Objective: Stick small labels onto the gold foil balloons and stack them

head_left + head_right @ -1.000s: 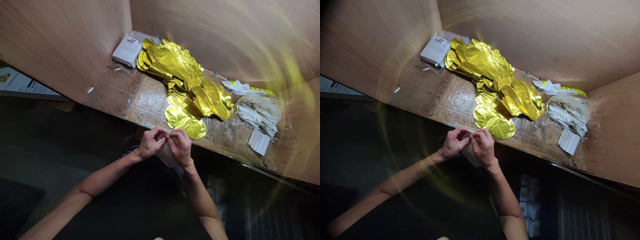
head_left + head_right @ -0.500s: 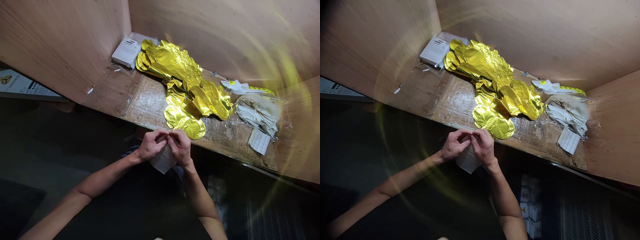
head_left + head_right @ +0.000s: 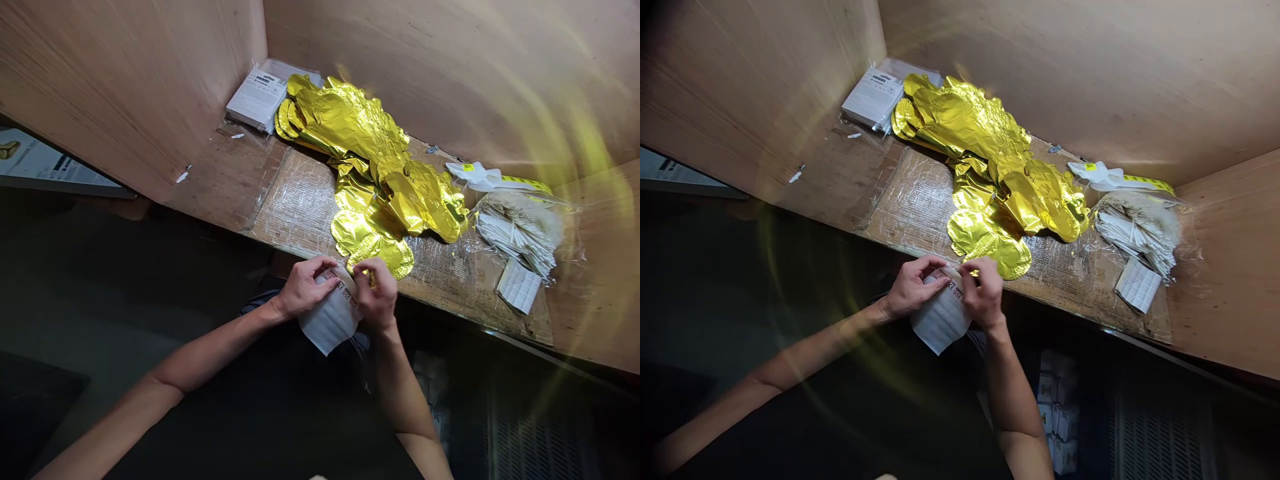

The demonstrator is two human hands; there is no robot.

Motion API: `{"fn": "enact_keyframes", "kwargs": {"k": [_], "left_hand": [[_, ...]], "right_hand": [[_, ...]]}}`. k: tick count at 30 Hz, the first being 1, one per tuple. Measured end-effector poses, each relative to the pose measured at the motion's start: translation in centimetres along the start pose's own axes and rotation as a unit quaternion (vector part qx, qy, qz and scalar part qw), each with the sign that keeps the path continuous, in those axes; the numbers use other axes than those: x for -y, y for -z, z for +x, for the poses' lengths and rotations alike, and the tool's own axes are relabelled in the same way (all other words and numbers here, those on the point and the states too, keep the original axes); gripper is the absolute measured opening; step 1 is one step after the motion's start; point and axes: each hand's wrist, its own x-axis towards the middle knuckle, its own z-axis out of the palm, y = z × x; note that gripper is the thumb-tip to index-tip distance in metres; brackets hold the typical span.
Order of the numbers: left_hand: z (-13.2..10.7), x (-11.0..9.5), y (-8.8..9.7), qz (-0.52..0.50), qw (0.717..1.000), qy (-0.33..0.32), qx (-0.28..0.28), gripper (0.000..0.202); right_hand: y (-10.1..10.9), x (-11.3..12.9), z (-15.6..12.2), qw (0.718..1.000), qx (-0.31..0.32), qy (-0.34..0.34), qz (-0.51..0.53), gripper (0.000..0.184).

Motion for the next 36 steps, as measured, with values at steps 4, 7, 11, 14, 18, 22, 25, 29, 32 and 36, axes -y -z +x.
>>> {"fn": "enact_keyframes", "kwargs": {"k": [4,7,11,14,18,22,25,29,32,36], "left_hand": [[1.0,1.3,0.2,0.078,0.985,-0.093,0.123,0.025],[1.2,2.4,-0.2,0.119,0.965,-0.136,0.192,0.029],[0.9,3.5,-1.2,0.159,0.948,-0.146,0.232,0.034],[0.7,3.8,-1.6,0.184,0.946,-0.135,0.232,0.033],[0.8,3.6,-1.7,0.199,0.948,-0.118,0.219,0.030],[0.7,3.5,-1.6,0.190,0.951,-0.118,0.214,0.027],[0.6,3.6,-1.6,0.196,0.949,-0.118,0.216,0.027],[0.5,3.7,-1.4,0.195,0.948,-0.122,0.220,0.033],[0.4,3.7,-1.3,0.183,0.950,-0.134,0.215,0.031],[0.3,3.3,-1.3,0.174,0.948,-0.156,0.215,0.025]], "right_hand": [[2.0,-2.7,3.6,0.990,0.092,-0.104,-0.017,0.017],[3.1,-3.9,6.0,0.971,0.207,-0.106,-0.055,0.018],[4.0,-4.3,8.1,0.939,0.318,-0.113,-0.065,0.020],[3.8,-4.8,8.6,0.920,0.369,-0.098,-0.088,0.020],[2.8,-6.0,7.5,0.940,0.290,-0.053,-0.170,0.011],[2.5,-7.3,5.9,0.960,0.174,-0.054,-0.210,0.016],[2.6,-8.2,5.1,0.961,0.149,-0.046,-0.227,0.021],[2.9,-8.8,4.7,0.964,0.137,-0.044,-0.226,0.020],[3.0,-9.0,4.5,0.951,0.182,-0.004,-0.249,0.022],[3.2,-9.4,4.6,0.950,0.199,-0.003,-0.240,0.025]]}}
